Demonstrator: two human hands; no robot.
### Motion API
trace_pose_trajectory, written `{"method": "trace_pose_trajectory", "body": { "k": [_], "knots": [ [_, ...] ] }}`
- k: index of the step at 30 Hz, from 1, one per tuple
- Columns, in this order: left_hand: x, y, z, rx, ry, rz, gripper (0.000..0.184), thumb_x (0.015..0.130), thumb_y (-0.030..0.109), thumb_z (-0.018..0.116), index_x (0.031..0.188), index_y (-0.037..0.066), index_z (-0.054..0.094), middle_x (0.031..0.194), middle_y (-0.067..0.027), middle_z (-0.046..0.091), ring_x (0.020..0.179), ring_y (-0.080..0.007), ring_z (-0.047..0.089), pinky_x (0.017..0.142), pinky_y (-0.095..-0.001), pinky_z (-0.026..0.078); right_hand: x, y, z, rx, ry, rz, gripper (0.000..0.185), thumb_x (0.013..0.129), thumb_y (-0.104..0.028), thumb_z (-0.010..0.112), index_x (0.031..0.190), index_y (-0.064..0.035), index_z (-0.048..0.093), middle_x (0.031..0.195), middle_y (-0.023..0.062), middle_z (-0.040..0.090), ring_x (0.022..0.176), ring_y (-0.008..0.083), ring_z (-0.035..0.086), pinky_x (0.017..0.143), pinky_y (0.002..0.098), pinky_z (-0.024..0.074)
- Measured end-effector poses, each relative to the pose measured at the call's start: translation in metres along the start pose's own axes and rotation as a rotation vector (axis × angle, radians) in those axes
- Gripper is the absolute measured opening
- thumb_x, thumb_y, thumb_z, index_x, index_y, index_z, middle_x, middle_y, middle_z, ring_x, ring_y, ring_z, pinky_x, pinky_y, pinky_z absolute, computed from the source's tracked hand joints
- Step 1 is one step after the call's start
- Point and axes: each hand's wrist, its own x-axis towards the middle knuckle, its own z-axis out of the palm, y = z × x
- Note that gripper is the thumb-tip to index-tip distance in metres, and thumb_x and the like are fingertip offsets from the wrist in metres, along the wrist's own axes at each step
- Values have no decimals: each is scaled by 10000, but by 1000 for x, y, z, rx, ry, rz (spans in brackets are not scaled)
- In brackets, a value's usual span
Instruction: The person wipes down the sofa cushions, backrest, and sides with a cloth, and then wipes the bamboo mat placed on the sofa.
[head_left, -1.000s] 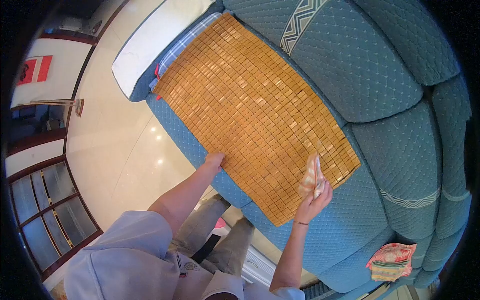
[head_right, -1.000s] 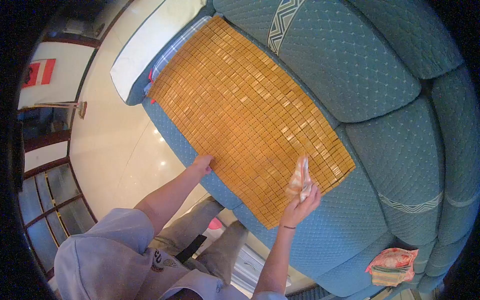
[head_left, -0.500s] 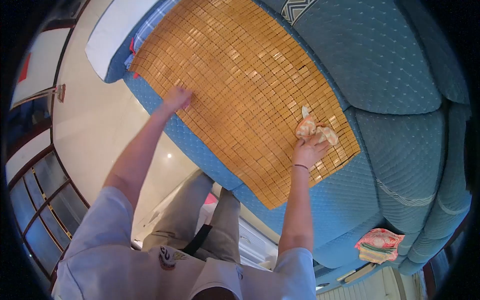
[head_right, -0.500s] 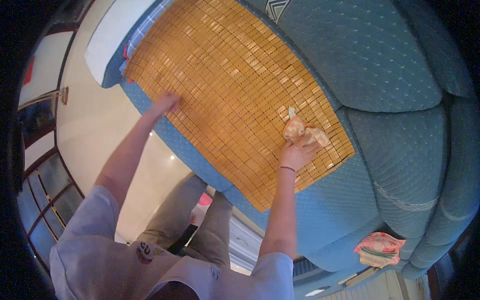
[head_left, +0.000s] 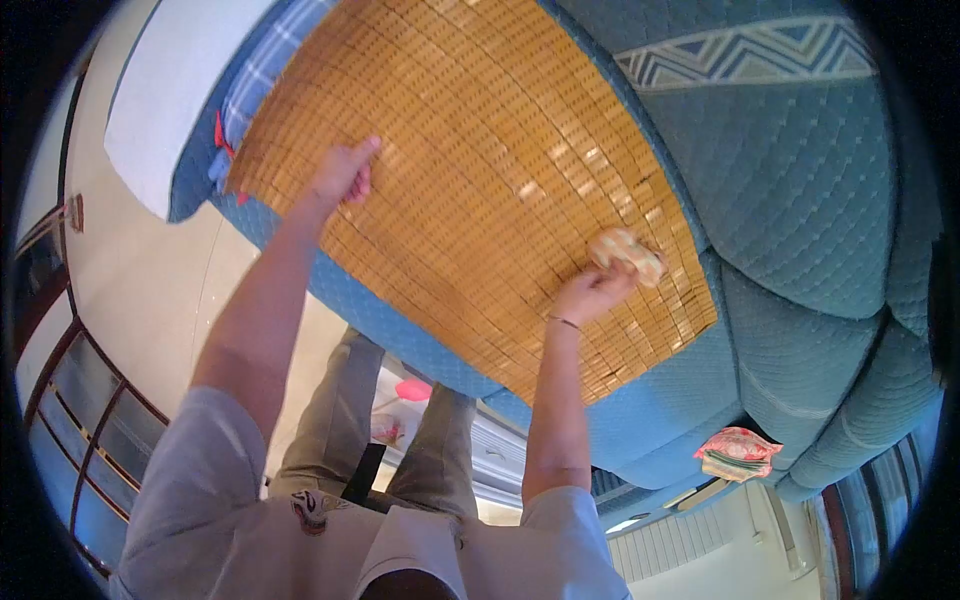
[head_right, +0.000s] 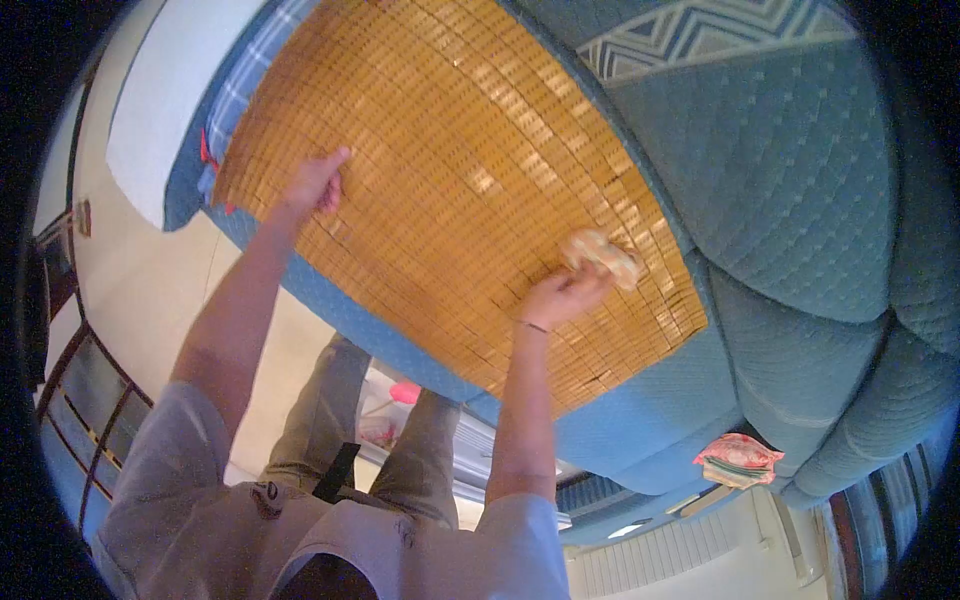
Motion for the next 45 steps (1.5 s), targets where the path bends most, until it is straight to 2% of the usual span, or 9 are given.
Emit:
{"method": "trace_pose_trajectory", "body": {
  "k": [6,7,9,10,12,27,37,39,45],
  "knots": [
    [6,5,0,-114,-67,-138,516,841,484,613,593,44,507,485,-85,537,357,-164,499,346,-289,426,19,-158,94,103,-36,-47,299,829,6,541,1128,3,538,1378,247,333,1251,374,376,993,432,371],
    [6,6,0,-136,-74,-169,508,843,473,615,595,43,508,487,-89,541,354,-165,499,347,-288,428,30,-187,110,598,-146,138,301,815,11,555,1115,-8,551,1389,230,329,1260,377,369,998,430,368],
    [6,7,-1,-164,-86,-164,503,847,469,612,596,46,508,485,-87,538,356,-164,501,346,-288,428,57,-237,139,722,-263,-168,306,787,9,578,1091,-31,570,1370,205,360,1233,371,392,998,423,369],
    [7,7,-1,-159,-89,-177,502,847,468,612,596,45,508,484,-87,536,357,-164,502,346,-288,429,70,-256,155,326,-258,-642,310,773,4,587,1079,-42,575,1339,197,396,1197,363,423,993,416,374],
    [6,6,0,-149,-103,-203,502,847,467,613,596,45,508,482,-87,535,357,-165,503,346,-289,429,74,-306,185,303,-280,-697,285,752,-15,592,1032,-67,595,1243,157,493,1122,350,470,967,419,392],
    [7,2,4,-75,-5,-127,529,822,520,614,582,65,493,475,-77,530,348,-166,496,336,-279,412,181,-138,95,-130,-293,-812,312,740,-15,577,1043,-91,592,1197,88,552,1071,316,508,916,395,423],
    [13,-8,5,-20,60,-59,521,815,561,603,591,114,459,470,-28,474,357,-137,447,339,-261,365,169,33,1,29,-239,-459,220,760,2,526,967,-9,600,1063,155,615,967,326,576,853,364,470],
    [13,-10,5,-16,34,-55,511,818,552,606,592,118,458,475,-24,479,363,-130,452,338,-257,359,158,67,-28,418,-187,193,219,784,-29,547,994,12,597,1019,119,617,903,256,588,781,313,491],
    [11,-6,3,-26,66,-25,492,814,531,629,597,122,463,477,-20,483,364,-127,452,338,-254,353,92,182,-97,1100,171,664,253,807,-25,560,1053,34,551,962,92,601,843,203,579,672,310,508]
  ]
}}
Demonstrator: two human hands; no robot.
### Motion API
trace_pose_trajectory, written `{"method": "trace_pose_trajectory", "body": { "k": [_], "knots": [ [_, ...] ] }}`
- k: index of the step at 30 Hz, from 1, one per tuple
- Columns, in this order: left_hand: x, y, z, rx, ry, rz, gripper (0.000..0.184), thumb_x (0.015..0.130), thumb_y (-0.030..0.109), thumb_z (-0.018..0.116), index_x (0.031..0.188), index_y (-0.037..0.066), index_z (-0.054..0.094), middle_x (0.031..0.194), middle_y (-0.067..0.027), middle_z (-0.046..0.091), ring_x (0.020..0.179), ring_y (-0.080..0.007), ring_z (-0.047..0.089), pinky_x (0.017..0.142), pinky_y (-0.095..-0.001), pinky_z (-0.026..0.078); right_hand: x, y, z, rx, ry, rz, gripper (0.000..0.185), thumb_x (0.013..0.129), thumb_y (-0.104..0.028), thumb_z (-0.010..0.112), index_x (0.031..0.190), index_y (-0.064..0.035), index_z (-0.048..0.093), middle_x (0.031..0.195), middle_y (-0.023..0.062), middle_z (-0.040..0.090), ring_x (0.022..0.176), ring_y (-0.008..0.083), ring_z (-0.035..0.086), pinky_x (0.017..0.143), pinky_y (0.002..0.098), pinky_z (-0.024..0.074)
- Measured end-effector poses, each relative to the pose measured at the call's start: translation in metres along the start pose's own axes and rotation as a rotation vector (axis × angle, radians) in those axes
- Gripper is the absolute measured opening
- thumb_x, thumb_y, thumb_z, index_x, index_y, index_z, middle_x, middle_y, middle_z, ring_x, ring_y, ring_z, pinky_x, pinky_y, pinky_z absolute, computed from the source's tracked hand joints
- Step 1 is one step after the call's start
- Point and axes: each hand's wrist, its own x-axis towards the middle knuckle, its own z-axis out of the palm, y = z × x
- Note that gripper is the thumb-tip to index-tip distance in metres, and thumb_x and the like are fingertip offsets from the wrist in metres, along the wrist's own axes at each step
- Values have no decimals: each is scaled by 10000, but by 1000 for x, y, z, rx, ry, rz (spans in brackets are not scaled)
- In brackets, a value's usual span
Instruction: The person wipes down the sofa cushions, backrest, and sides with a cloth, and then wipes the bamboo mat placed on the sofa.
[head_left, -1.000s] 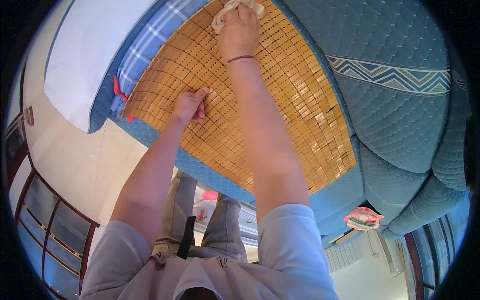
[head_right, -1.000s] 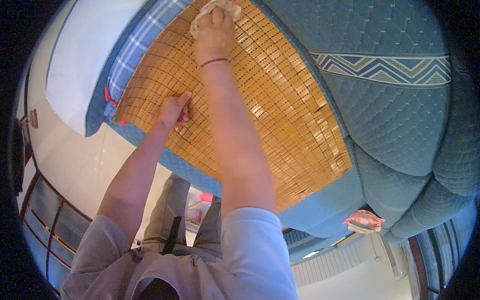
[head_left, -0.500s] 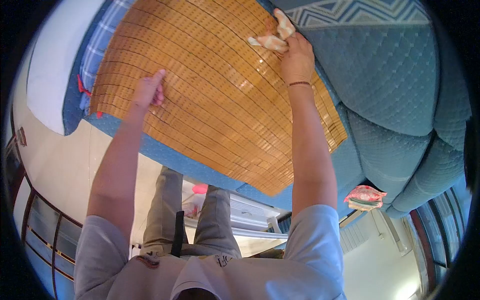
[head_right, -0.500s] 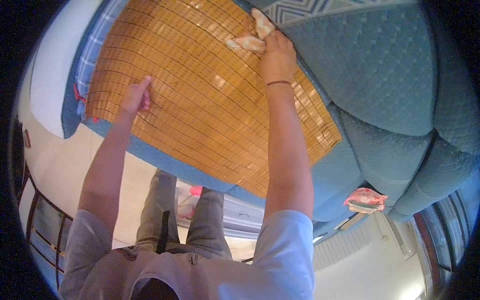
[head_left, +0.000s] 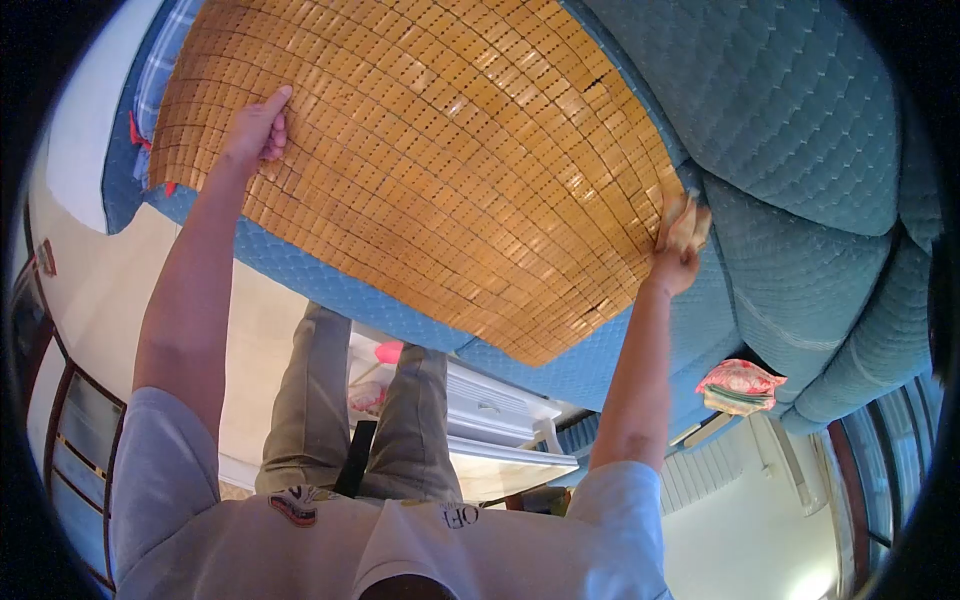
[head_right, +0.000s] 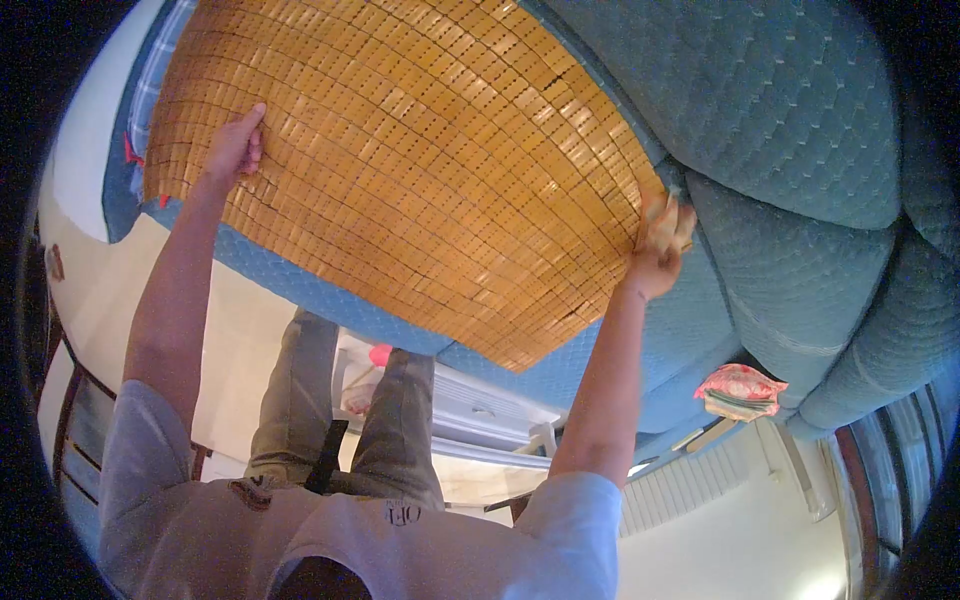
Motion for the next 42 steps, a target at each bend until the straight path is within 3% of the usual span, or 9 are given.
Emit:
{"method": "trace_pose_trajectory", "body": {
  "k": [1,3,4,5,7,10,16,29,42],
  "knots": [
    [-2,1,1,5,5,3,495,812,533,630,593,121,462,478,-20,484,365,-127,453,339,-253,353,1,12,-23,147,-43,53,244,810,-17,553,1049,28,546,955,90,601,834,202,579,659,316,510],
    [-5,3,3,12,8,5,499,811,535,630,589,121,462,479,-20,484,366,-128,455,339,-251,354,-6,29,-40,-836,319,-191,231,801,1,561,1029,17,528,936,88,604,804,191,584,655,311,507],
    [-6,4,4,13,13,7,501,813,536,627,588,120,463,479,-19,484,366,-128,455,339,-250,354,-12,32,-28,-835,321,-190,231,801,1,561,1029,17,528,936,88,604,804,191,584,655,311,507],
    [-7,4,4,15,16,9,503,815,537,624,587,119,465,478,-19,484,366,-128,456,339,-249,354,-17,41,-13,-482,114,-159,231,796,0,572,1023,6,531,922,88,605,791,180,585,665,289,500],
    [-5,3,4,11,4,3,503,817,536,622,585,118,466,478,-20,485,366,-128,457,339,-249,354,-37,53,29,-431,-157,-216,279,782,4,589,1054,-19,533,958,101,607,822,186,595,692,274,500],
    [0,1,0,-2,-26,-8,504,822,532,619,583,115,467,475,-23,484,364,-128,458,337,-249,353,-99,9,133,-1424,-532,-864,471,765,-27,622,1214,-94,494,1184,132,551,998,291,585,766,369,522],
    [-1,1,2,-27,-30,-20,502,823,526,621,585,112,467,468,-28,483,354,-132,457,334,-254,351,-111,-11,202,-1996,-726,-668,718,762,-211,673,1379,-148,311,1259,119,482,1015,292,575,757,412,526],
    [5,-3,-1,-11,-52,-47,495,820,520,626,606,98,480,475,-36,489,358,-134,466,344,-253,390,-100,12,211,-1722,-521,-703,799,742,-151,678,1416,-148,249,1192,114,509,1022,298,572,795,437,502],
    [2,1,2,-11,-20,-37,497,825,520,614,599,101,472,467,-30,483,355,-132,460,342,-250,390,-96,5,220,-1959,-604,-522,790,733,-154,673,1417,-162,278,1276,120,461,1121,322,515,837,394,512]
  ]
}}
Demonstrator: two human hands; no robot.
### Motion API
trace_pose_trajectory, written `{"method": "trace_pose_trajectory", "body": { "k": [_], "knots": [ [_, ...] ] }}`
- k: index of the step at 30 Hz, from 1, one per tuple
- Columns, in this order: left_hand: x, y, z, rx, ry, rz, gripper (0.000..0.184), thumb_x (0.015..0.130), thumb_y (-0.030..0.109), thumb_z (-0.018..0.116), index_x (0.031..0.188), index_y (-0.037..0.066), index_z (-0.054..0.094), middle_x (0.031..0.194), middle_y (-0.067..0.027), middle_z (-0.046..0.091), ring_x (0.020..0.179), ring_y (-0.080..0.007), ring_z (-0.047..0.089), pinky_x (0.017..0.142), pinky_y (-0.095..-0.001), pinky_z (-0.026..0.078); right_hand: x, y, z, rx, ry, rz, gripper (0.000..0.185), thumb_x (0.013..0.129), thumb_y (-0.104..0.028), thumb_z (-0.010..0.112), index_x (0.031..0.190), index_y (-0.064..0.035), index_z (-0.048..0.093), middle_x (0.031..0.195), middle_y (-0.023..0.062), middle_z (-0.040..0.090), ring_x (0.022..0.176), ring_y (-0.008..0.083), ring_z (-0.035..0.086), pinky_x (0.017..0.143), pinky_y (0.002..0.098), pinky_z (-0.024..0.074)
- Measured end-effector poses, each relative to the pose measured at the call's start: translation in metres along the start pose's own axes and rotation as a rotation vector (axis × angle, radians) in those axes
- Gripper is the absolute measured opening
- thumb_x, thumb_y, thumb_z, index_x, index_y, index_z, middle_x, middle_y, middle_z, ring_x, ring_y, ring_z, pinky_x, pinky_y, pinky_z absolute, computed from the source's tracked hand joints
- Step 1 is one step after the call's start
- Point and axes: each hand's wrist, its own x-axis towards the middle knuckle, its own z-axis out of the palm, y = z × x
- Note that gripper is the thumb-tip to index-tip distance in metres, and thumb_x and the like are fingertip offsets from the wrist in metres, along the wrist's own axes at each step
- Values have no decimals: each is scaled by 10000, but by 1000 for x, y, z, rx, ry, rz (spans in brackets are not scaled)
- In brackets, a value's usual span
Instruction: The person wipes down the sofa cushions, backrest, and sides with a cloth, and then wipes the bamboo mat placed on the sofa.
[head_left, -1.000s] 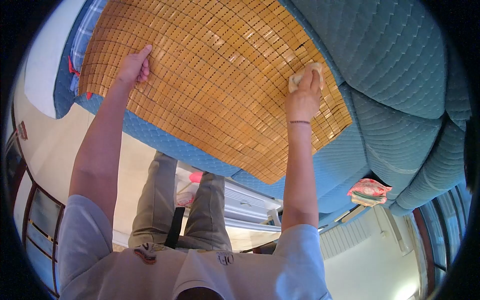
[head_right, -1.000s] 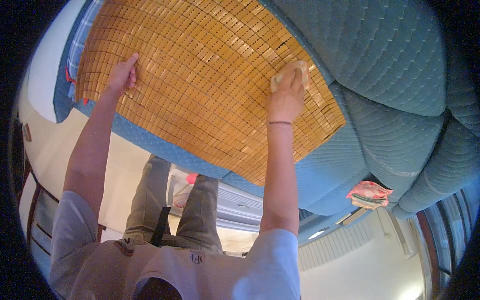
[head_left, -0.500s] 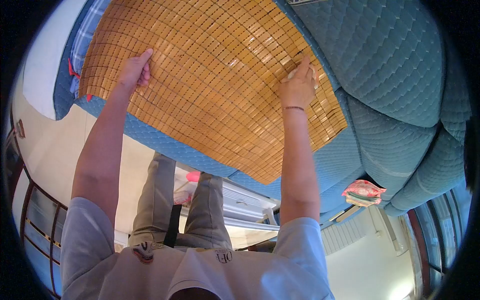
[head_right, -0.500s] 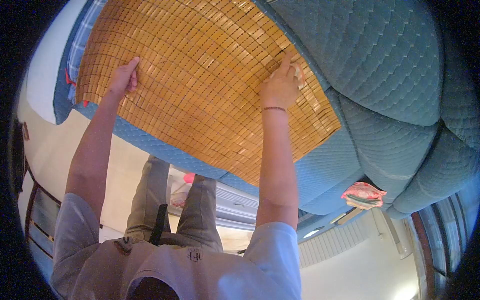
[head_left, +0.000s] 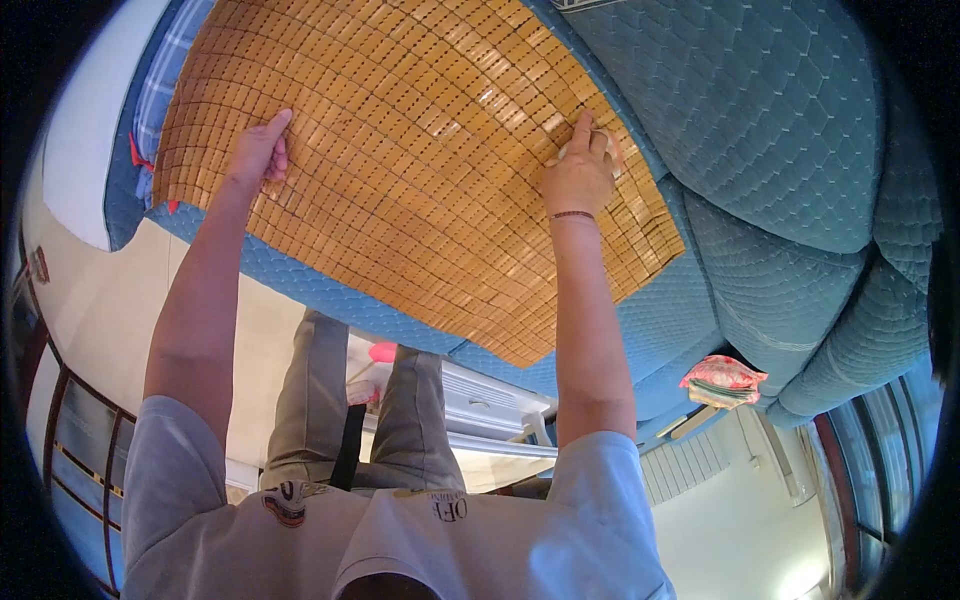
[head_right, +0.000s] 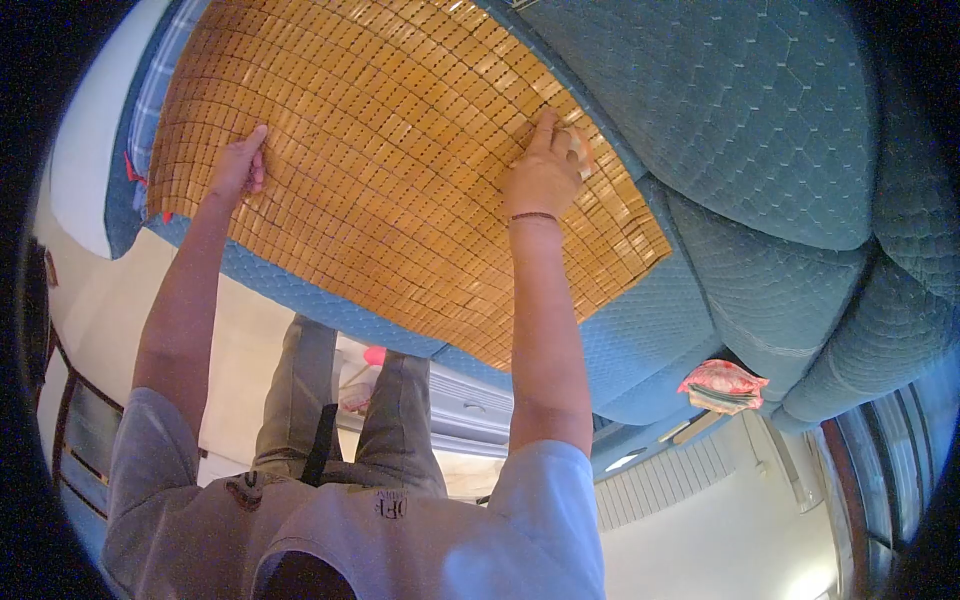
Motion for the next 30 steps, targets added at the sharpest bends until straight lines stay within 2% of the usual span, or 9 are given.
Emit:
{"method": "trace_pose_trajectory", "body": {
  "k": [5,9,14,17,22,24,25,27,30],
  "knots": [
    [-3,4,0,54,14,-28,506,823,531,611,590,105,469,469,-34,490,353,-133,464,339,-252,379,5,-1,1,-38,29,-56,733,745,-131,629,1405,-162,312,1279,131,474,1062,295,557,818,398,496],
    [4,0,-2,31,-33,-19,511,819,540,611,592,104,470,470,-39,496,351,-138,467,337,-256,379,11,-2,2,-95,5,-56,660,779,-164,598,1392,-162,353,1285,144,485,1083,283,557,817,408,487],
    [-4,2,1,47,23,-12,515,818,541,612,588,105,464,463,-41,482,346,-143,452,328,-263,361,14,-3,-4,-90,-78,-55,633,802,-205,573,1394,-145,356,1304,155,483,1129,280,541,840,432,475],
    [2,-3,-3,12,-24,22,514,815,546,613,585,112,461,463,-38,477,346,-144,444,329,-269,359,14,-2,8,-182,39,-104,590,828,-203,515,1396,-140,371,1285,177,498,1027,286,596,821,405,482],
    [-2,0,0,38,22,21,506,811,551,617,583,129,457,464,-29,466,348,-140,429,341,-266,358,7,-1,13,-155,108,-94,606,816,-191,526,1396,-122,362,1264,169,503,1028,295,585,805,416,485],
    [-3,-1,2,49,38,19,503,810,552,618,583,133,455,464,-24,461,349,-139,422,345,-267,356,0,3,20,-41,247,-76,611,781,-183,581,1356,-92,394,1198,157,525,1011,316,572,811,432,475],
    [0,-4,-1,51,23,43,502,806,554,622,583,137,453,466,-19,459,352,-136,420,347,-266,352,-5,5,26,-41,242,-69,611,781,-183,581,1356,-92,394,1198,157,525,1011,316,572,811,432,475],
    [4,-5,-3,56,4,68,502,802,556,626,582,141,450,468,-13,457,354,-133,419,349,-265,348,-12,9,37,98,416,-34,599,734,-140,639,1293,-72,436,1126,144,540,973,334,561,794,445,475],
    [4,-6,-2,74,27,76,498,797,560,630,584,148,449,475,-4,461,359,-129,417,348,-269,342,-34,23,49,275,480,-101,542,701,-90,661,1213,-69,485,1111,144,542,969,341,541,786,462,473]
  ]
}}
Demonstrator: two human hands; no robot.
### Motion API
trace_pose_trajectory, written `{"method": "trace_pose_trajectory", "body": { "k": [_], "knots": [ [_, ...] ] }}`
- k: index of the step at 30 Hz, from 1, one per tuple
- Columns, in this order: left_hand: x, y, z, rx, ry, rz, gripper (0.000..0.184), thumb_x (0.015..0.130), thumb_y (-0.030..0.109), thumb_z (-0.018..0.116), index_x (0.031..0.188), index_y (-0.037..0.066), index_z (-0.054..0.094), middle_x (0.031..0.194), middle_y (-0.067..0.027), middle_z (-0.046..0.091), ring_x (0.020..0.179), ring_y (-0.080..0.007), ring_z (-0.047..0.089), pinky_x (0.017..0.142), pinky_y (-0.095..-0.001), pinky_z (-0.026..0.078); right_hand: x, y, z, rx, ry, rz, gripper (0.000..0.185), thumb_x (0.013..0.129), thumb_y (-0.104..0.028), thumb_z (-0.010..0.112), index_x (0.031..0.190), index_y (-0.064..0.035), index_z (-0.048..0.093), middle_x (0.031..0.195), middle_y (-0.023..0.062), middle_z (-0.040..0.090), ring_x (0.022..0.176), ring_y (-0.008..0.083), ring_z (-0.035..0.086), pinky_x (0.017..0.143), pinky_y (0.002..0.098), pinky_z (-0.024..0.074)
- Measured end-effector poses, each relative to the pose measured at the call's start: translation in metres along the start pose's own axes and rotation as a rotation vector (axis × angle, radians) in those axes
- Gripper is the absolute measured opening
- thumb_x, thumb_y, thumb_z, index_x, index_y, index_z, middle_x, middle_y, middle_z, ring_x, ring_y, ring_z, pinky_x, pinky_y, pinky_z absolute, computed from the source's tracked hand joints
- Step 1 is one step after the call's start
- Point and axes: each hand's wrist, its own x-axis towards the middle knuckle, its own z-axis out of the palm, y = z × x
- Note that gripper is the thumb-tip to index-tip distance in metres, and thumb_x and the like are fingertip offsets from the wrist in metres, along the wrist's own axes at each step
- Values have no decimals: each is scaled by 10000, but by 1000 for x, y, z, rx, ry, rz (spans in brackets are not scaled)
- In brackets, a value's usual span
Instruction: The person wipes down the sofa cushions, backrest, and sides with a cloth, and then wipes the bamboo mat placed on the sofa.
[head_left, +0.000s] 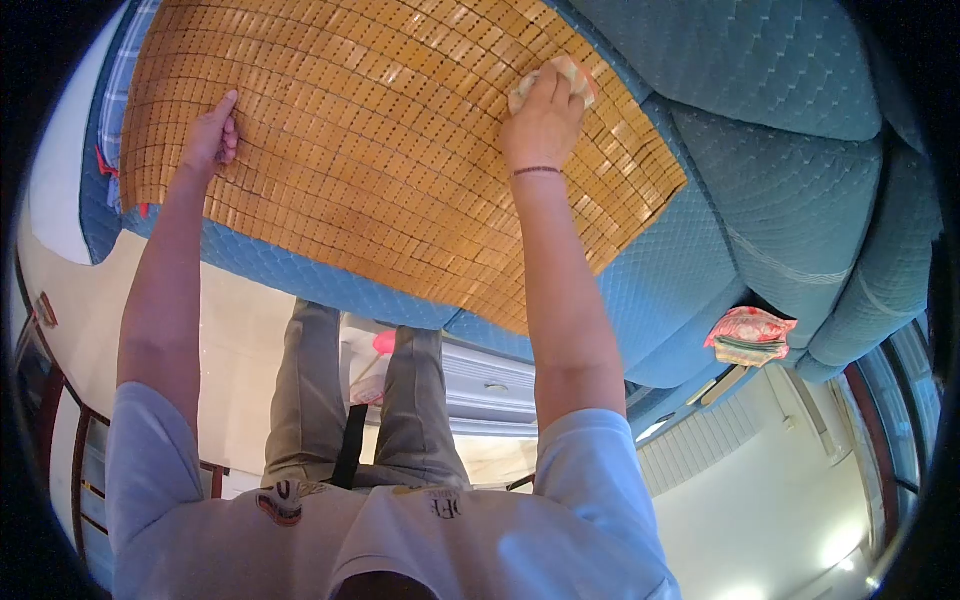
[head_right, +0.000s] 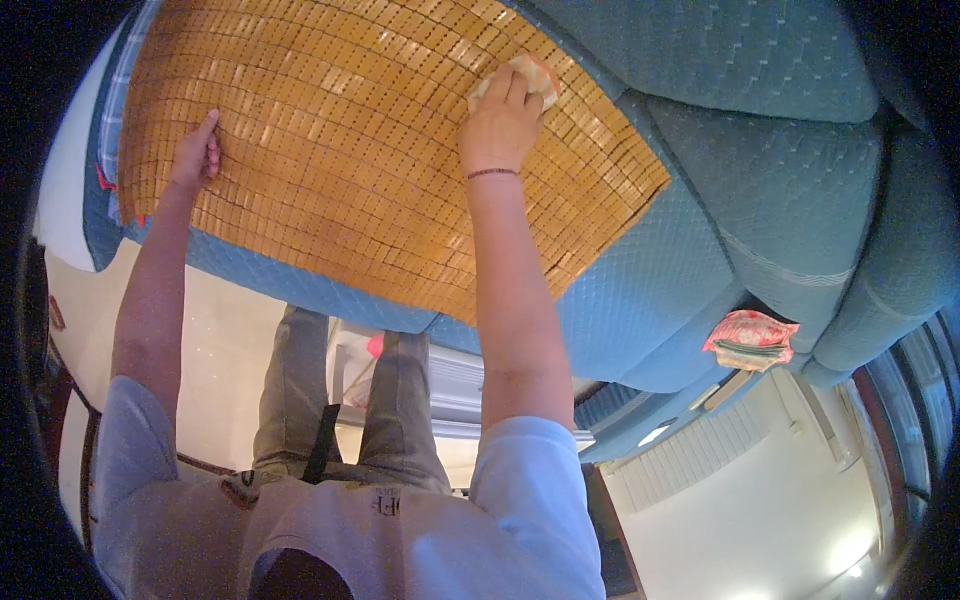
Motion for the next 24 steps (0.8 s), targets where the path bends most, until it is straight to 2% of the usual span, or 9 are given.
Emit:
{"method": "trace_pose_trajectory", "body": {
  "k": [3,5,11,15,16,19,20,21,24],
  "knots": [
    [0,1,-1,-15,8,-27,494,796,566,628,591,155,445,479,4,458,358,-123,408,349,-260,331,-40,8,-3,-20,-86,-33,411,721,-63,616,1125,-63,543,1144,103,507,932,322,528,722,427,489],
    [1,0,-1,8,10,-7,495,796,573,623,594,161,437,478,11,452,357,-118,399,349,-253,319,-77,11,8,-34,-95,-240,332,692,-45,611,1020,-85,580,1113,90,511,894,314,529,660,404,502],
    [1,-1,0,8,33,8,497,794,583,619,595,169,429,477,20,439,360,-112,391,348,-248,309,-197,-21,-34,298,-312,-323,330,629,-26,640,940,-127,597,1017,82,530,896,270,540,653,387,508],
    [0,-3,-2,-12,12,6,496,796,582,618,596,169,432,478,22,437,360,-112,390,348,-247,305,-174,18,-34,150,-229,-569,288,670,5,610,924,-127,590,949,64,553,828,290,557,573,366,496],
    [-2,-2,-1,-26,5,27,495,796,580,619,595,168,432,480,23,438,359,-111,390,347,-246,303,-158,33,-30,108,-384,-375,285,683,5,606,937,-122,589,915,83,562,801,303,562,561,370,492],
    [-1,-4,0,-18,25,55,494,795,576,624,595,165,434,482,22,442,358,-109,390,342,-244,300,-111,115,-11,-51,-281,80,248,716,-37,626,952,-97,577,784,126,574,738,294,576,560,378,494],
    [0,-4,1,10,49,64,494,793,574,628,597,163,435,483,20,445,356,-107,389,338,-244,297,-100,129,-18,-171,-8,14,223,726,-55,633,937,-87,572,767,116,577,741,269,583,554,368,495],
    [-1,-4,1,12,45,61,494,793,574,628,597,163,435,483,20,445,356,-107,389,338,-244,297,-103,130,-13,-174,-12,17,223,726,-55,633,937,-87,572,767,116,577,741,269,583,554,368,495],
    [1,-2,2,2,60,72,496,786,576,634,600,160,440,485,13,452,352,-106,388,332,-246,291,-115,127,24,-2161,144,-587,197,739,-72,591,933,-76,561,876,146,555,816,339,555,699,442,482]
  ]
}}
